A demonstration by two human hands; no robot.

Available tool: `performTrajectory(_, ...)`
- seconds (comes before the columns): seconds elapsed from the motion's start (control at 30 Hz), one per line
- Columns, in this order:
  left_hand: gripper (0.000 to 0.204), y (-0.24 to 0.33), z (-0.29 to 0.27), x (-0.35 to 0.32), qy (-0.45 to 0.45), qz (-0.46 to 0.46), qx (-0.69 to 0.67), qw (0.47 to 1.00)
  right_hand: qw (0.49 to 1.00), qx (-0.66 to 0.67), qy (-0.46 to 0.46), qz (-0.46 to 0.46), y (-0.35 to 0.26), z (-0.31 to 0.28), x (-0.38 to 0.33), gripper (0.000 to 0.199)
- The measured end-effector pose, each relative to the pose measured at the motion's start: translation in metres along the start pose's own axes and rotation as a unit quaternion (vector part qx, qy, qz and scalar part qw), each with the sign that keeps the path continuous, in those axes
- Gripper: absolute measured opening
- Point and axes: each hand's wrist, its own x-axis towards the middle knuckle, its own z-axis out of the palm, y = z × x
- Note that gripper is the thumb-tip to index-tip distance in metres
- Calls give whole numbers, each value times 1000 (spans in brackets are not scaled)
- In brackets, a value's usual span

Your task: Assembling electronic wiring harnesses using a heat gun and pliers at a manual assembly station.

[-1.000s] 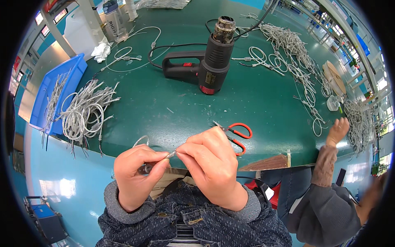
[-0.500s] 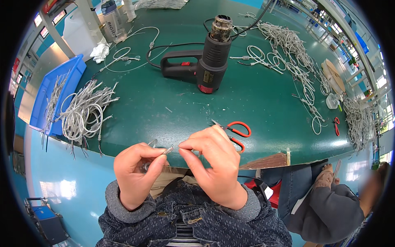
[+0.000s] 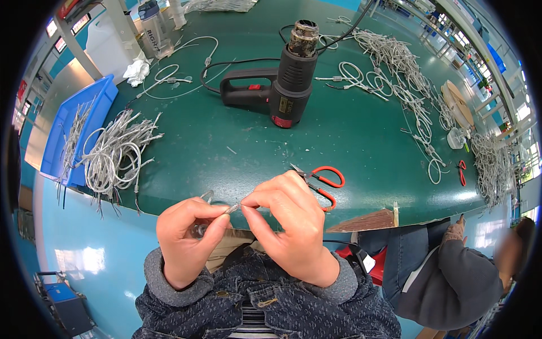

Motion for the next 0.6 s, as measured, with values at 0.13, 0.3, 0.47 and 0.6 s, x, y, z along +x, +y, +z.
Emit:
performTrajectory(0.13, 15, 3, -2, -1, 2, 5, 12, 1000, 1000, -2, -8, -4, -1, 1, 1, 18)
performTrajectory(0.3, 17, 1, -1, 1, -3, 20, 24, 999, 1000, -14, -18, -11, 0, -1, 2, 18)
performTrajectory(0.47, 17, 2, -3, -1, -4, 14, 31, 999, 999, -14, -33, -11, -1, -1, 2, 18)
performTrajectory(0.6, 16, 0, -1, -1, -6, 21, 36, 999, 999, -2, -37, 18, -3, -1, 1, 18)
